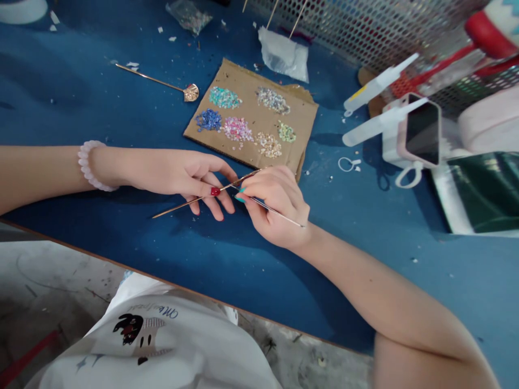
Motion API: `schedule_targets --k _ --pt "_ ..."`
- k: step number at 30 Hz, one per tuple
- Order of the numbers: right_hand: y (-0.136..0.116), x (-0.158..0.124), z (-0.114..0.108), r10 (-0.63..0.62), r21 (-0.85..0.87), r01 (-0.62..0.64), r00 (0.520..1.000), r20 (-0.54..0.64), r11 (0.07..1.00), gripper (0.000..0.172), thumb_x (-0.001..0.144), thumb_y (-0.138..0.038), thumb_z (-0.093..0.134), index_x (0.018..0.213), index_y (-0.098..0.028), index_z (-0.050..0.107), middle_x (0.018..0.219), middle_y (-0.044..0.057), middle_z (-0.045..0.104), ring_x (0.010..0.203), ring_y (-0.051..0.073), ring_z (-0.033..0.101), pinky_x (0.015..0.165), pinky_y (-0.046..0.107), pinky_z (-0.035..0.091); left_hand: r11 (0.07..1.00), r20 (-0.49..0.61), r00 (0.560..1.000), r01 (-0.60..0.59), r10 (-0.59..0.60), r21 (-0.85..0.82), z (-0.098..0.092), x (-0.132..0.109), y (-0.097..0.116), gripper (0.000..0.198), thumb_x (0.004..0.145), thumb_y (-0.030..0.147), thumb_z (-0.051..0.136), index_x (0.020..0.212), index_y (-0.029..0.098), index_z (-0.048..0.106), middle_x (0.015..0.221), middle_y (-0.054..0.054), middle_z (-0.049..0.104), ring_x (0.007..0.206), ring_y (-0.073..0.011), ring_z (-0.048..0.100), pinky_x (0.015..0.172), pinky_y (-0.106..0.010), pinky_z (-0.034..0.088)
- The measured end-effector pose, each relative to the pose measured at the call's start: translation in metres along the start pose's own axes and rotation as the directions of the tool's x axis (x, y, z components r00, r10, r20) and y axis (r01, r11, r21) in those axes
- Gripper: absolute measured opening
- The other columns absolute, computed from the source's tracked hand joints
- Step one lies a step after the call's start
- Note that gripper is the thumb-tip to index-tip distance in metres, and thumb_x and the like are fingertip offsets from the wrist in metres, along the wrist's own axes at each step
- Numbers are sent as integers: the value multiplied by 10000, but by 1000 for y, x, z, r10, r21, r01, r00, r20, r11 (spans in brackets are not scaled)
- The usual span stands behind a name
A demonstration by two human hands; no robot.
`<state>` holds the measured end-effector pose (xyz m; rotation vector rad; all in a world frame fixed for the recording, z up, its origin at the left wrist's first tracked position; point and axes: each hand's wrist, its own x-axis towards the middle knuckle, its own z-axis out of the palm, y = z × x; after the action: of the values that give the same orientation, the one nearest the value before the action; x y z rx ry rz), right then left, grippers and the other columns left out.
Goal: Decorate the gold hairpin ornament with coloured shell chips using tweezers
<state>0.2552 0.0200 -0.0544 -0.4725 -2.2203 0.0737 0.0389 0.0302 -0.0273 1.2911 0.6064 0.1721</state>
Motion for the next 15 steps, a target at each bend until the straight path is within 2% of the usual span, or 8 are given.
schedule_targets --k 6,15 --pt "0 0 1 22 5 -21 999 -28 1000 103 839 -156 595 863 -244 547 734 28 688 672 199 671 623 358 543 1000 4 1000 -10 10 -16 -1 0 -2 354 824 139 501 1170 171 435 1150 -83 685 948 -163 691 710 -217 526" --pt "-2 2 -1 72 0 -72 997 1 997 86 829 -203 618 848 -263 559 749 29 705 678 222 686 633 404 545 1000 -10 1000 -10 10 -11 0 -1 -3 343 834 169 509 1170 187 443 1162 -71 684 964 -154 685 721 -198 522"
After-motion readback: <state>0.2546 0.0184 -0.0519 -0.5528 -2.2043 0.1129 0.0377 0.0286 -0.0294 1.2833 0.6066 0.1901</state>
